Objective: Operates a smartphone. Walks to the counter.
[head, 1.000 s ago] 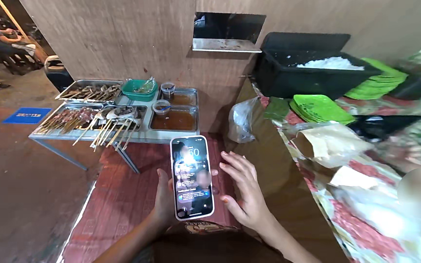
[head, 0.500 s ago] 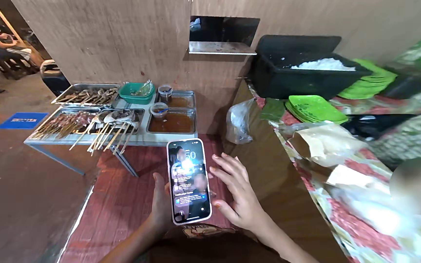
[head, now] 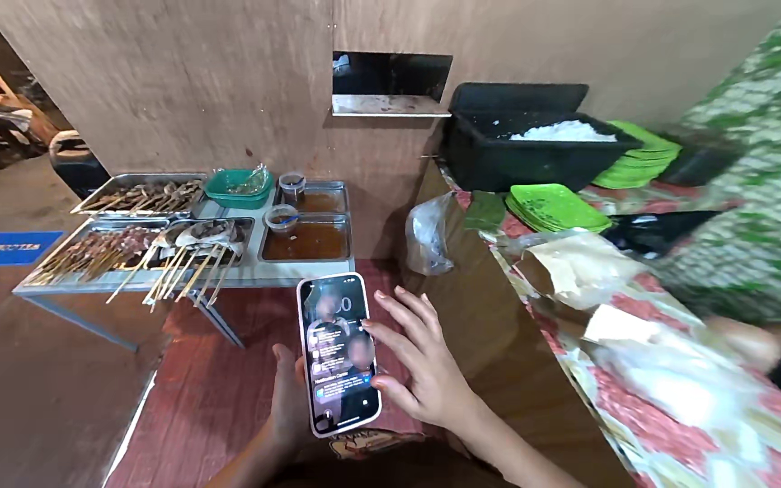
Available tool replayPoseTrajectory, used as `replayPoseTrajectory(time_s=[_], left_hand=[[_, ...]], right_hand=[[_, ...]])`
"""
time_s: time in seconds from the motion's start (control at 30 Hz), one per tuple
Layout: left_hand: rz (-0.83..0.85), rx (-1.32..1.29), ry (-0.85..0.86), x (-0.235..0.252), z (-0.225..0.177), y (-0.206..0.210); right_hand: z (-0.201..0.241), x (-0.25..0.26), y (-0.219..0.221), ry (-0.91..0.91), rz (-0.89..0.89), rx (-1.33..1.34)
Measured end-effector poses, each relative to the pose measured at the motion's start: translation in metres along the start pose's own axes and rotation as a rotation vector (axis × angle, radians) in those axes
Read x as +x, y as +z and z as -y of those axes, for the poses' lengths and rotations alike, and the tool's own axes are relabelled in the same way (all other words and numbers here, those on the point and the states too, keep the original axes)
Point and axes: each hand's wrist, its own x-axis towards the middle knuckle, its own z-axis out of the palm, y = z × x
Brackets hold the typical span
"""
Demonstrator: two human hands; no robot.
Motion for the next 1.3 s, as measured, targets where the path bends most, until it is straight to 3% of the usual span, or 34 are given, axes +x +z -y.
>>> replayPoseTrajectory(time_s=[0.1,0.3,0.7,1.0,1.3], left_hand=[[-0.007,0.02,-0.005,0.0,0.0,-0.001],[-0.058,0.013,-0.013,0.002,0.0,-0.002],[-0.061,0.008,-0.038,0.003,0.004,-0.006],[-0.148,0.019,-0.015,0.003,0.003,-0.001],[-0.072,-0.03,0.042,0.006,0.006,-0.003]], right_hand=[[-0.001,0.002,0.001,0.0,0.011,-0.008],[0.001,-0.005,0.0,-0.03,-0.173,0.072],[-0.003,0.002,0.009,0.063,0.047,0.021],[0.006,-0.018,0.002,0.001,-0.195,0.159],[0.013,-0.035,0.001,-0.07,-0.045,0.184]])
